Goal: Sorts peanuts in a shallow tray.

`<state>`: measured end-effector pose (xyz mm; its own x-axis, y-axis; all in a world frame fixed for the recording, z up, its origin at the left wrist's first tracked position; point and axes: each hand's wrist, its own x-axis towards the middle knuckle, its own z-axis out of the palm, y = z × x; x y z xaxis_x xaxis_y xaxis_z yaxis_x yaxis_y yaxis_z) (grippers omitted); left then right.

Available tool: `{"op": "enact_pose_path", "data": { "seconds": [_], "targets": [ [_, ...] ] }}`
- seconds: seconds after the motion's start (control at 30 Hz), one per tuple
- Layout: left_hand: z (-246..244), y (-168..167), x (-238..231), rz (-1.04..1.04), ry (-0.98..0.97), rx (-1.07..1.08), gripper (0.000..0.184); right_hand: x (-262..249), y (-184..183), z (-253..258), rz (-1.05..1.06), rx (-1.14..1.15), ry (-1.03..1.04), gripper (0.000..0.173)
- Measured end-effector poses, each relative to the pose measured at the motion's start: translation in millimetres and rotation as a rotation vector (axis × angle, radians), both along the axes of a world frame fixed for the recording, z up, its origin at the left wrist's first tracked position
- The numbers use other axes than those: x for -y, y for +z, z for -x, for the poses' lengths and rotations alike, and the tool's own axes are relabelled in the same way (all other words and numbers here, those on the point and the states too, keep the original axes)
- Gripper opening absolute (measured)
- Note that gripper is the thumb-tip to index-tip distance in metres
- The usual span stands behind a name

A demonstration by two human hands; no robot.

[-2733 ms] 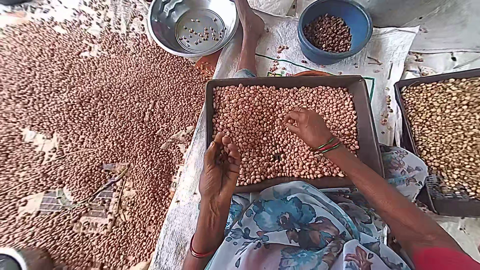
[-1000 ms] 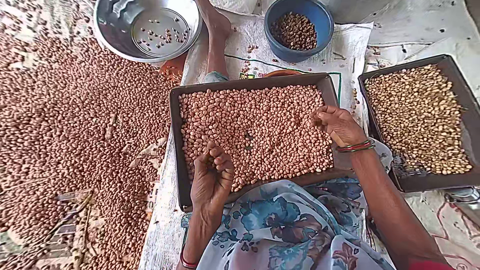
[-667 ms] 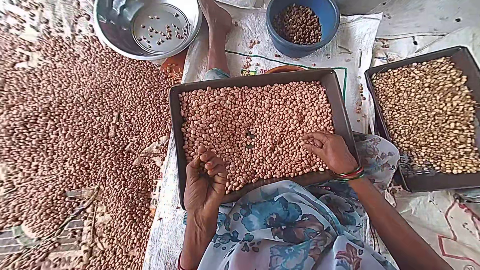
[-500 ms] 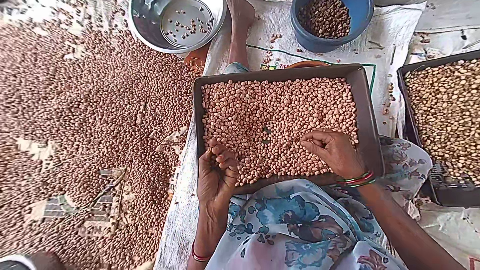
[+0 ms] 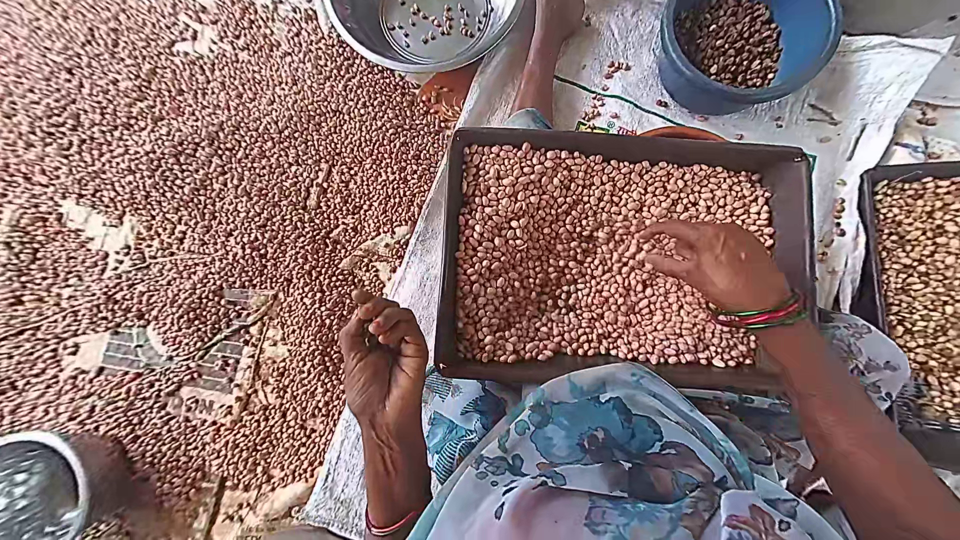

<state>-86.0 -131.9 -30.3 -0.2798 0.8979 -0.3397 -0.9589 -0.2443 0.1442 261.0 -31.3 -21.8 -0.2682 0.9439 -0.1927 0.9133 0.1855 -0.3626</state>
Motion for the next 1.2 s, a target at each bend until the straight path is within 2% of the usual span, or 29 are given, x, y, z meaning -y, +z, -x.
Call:
{"op": "enact_pose_path", "data": {
  "seconds": [0.1, 0.23, 0.3, 0.4, 0.47, 0.6, 0.67, 0.83, 0.97, 1.03, 1.13, 1.2],
  "targets": [
    [-2.8, -5.8, -6.4, 0.051, 0.012, 0.003, 0.039, 11.9, 0.2, -7.4, -0.112, -0.152, -0.066, 0.015],
    [-16.6, -1.4, -13.7, -0.01, -0.072, 0.047, 0.04, 15.0, -28.5, 20.9, -0.18, -0.268, -0.014, 0.016],
    [-24.9, 3.4, -16.1, -0.025, -0.119, 0.064, 0.036, 7.7, -39.8, 38.8, -0.249, -0.256, 0.043, 0.016],
    [-34.9, 8.0, -18.6, -0.039, -0.178, 0.074, 0.03, -8.9, -57.6, 55.0, -0.341, -0.12, 0.166, 0.018],
    [-39.5, 9.3, -19.2, -0.041, -0.2, 0.081, 0.029, -17.2, -58.8, 57.0, -0.289, -0.087, 0.181, 0.016],
    [-41.5, 6.3, -16.9, -0.015, -0.193, 0.107, 0.028, -27.1, -34.7, 42.6, -0.025, -0.161, 0.06, 0.016],
    [-39.3, 3.8, -15.6, 0.006, -0.189, 0.111, 0.03, -26.2, -29.9, 30.2, -0.026, -0.202, 0.006, 0.017],
    [-37.6, 1.7, -16.7, 0.025, -0.187, 0.081, 0.032, -15.9, -43.4, 27.0, -0.229, -0.285, 0.06, 0.018],
    [-40.0, 5.1, -16.5, 0.013, -0.184, 0.081, 0.031, -13.4, -63.0, 45.7, -0.44, -0.061, 0.183, 0.016],
    [-39.9, 6.3, -15.7, 0.006, -0.18, 0.093, 0.03, -10.6, -60.6, 50.8, -0.383, 0.004, 0.159, 0.019],
    [-36.9, 5.4, -14.4, 0.012, -0.177, 0.1, 0.03, -6.4, -30.5, 54.4, -0.019, 0.103, -0.004, 0.02],
    [-33.5, 3.3, -12.7, 0.021, -0.166, 0.078, 0.032, -8.0, -19.3, 51.9, 0.057, 0.106, -0.065, 0.02]
  ]
}}
